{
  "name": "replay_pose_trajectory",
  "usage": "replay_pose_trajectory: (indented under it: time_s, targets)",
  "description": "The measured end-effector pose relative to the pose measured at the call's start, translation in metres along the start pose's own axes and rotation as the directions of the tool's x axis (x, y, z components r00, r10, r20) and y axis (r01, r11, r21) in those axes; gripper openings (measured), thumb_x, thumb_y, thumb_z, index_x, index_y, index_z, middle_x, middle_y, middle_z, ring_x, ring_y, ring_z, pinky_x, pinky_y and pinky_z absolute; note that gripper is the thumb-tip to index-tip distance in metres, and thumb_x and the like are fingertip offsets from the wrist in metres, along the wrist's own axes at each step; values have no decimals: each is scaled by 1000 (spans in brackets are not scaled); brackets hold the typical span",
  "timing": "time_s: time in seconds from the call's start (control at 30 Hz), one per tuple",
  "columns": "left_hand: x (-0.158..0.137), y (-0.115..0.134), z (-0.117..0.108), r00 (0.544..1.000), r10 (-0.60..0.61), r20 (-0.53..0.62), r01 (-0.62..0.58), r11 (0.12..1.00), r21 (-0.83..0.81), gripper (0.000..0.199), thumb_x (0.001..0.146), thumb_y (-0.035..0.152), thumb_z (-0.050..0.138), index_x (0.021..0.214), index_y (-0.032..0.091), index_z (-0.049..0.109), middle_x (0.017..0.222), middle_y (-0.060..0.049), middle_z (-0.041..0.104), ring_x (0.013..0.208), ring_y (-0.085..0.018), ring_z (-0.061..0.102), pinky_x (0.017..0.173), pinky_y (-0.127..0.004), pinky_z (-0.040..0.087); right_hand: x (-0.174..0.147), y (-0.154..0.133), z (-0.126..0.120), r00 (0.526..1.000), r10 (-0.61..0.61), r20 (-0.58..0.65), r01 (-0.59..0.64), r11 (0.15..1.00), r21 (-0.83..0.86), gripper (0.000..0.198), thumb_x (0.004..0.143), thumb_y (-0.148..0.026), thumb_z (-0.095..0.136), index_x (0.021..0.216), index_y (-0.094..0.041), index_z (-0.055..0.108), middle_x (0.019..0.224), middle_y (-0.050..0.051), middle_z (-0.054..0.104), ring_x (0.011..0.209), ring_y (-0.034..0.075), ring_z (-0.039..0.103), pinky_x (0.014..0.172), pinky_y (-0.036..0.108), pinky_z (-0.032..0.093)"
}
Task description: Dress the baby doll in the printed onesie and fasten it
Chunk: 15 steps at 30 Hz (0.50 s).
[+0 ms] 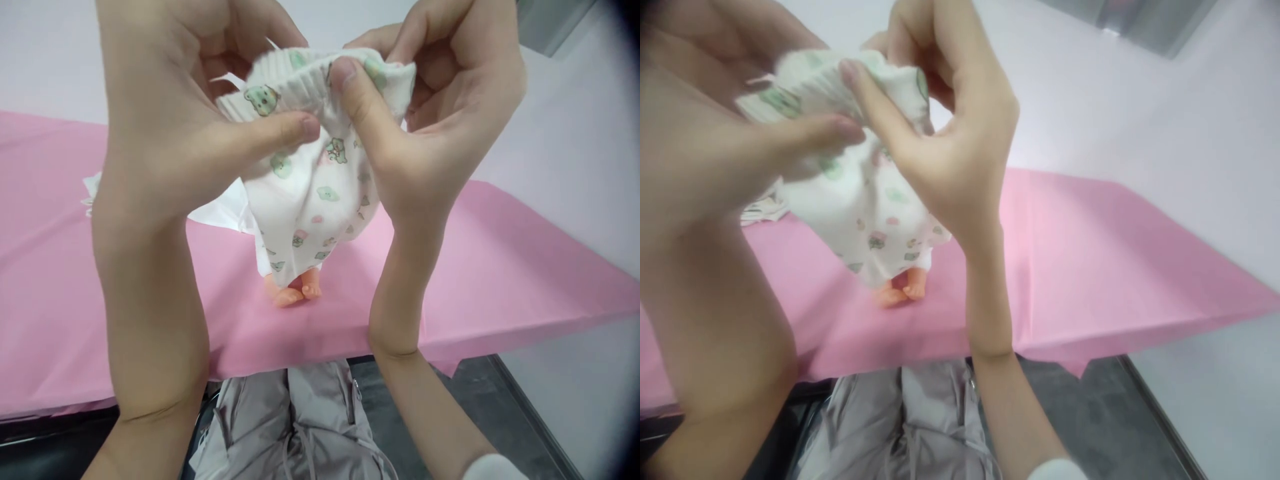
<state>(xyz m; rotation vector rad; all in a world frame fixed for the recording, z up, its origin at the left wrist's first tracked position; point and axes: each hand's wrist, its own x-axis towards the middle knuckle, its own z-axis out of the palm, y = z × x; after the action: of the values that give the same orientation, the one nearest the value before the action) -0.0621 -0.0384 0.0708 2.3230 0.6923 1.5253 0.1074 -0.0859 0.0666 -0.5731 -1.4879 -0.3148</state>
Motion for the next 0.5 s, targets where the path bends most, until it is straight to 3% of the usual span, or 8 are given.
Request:
replay_pose_trajectory:
  time_s: [0.07, 0.17, 0.27, 0.37, 0.5]
  targets:
    - [1, -5, 0, 989, 140, -56, -136, 989, 57, 68, 60, 64, 85, 110, 21, 68, 97, -2, 58, 107, -29, 62, 104, -52, 53, -2, 0, 4, 999, 7, -33, -8, 999, -36, 34, 90, -12, 67, 72, -24, 41, 79, -4, 39, 70, 6, 56, 67, 18, 53]
    - [3, -11, -2, 977, 210, -34, -206, 973, 104, 61, 66, 60, 83, 112, 22, 68, 102, 0, 61, 110, -26, 61, 105, -47, 53, -4, 1, 7, 999, 26, -21, -27, 999, -27, 31, 95, -11, 62, 73, -23, 44, 77, -5, 41, 61, 6, 46, 58, 20, 44]
    - [4, -11, -1, 979, 202, -34, -200, 977, 69, 56, 71, 53, 82, 115, 20, 67, 117, 0, 64, 106, -27, 66, 93, -43, 58, -5, 1, 3, 998, 42, 57, -43, 999, 19, 30, 96, -18, 65, 73, -23, 46, 73, -5, 45, 62, 9, 46, 60, 24, 41]
    - [2, -9, 0, 981, 190, -24, -189, 981, 54, 53, 75, 44, 81, 119, 20, 65, 124, 1, 63, 109, -28, 67, 96, -43, 58, -7, -1, -2, 971, 78, 225, -78, 997, -9, 24, 98, -30, 64, 79, -21, 51, 77, -4, 49, 65, 10, 47, 62, 26, 40]
    - [0, -8, 2, 983, 180, -27, -178, 982, 63, 41, 77, 36, 78, 115, 22, 68, 116, 2, 65, 112, -26, 65, 104, -44, 54, -9, -1, -3, 973, 71, 218, -45, 992, -119, 21, 99, -31, 61, 83, -21, 53, 85, -4, 55, 59, 9, 35, 57, 26, 35]
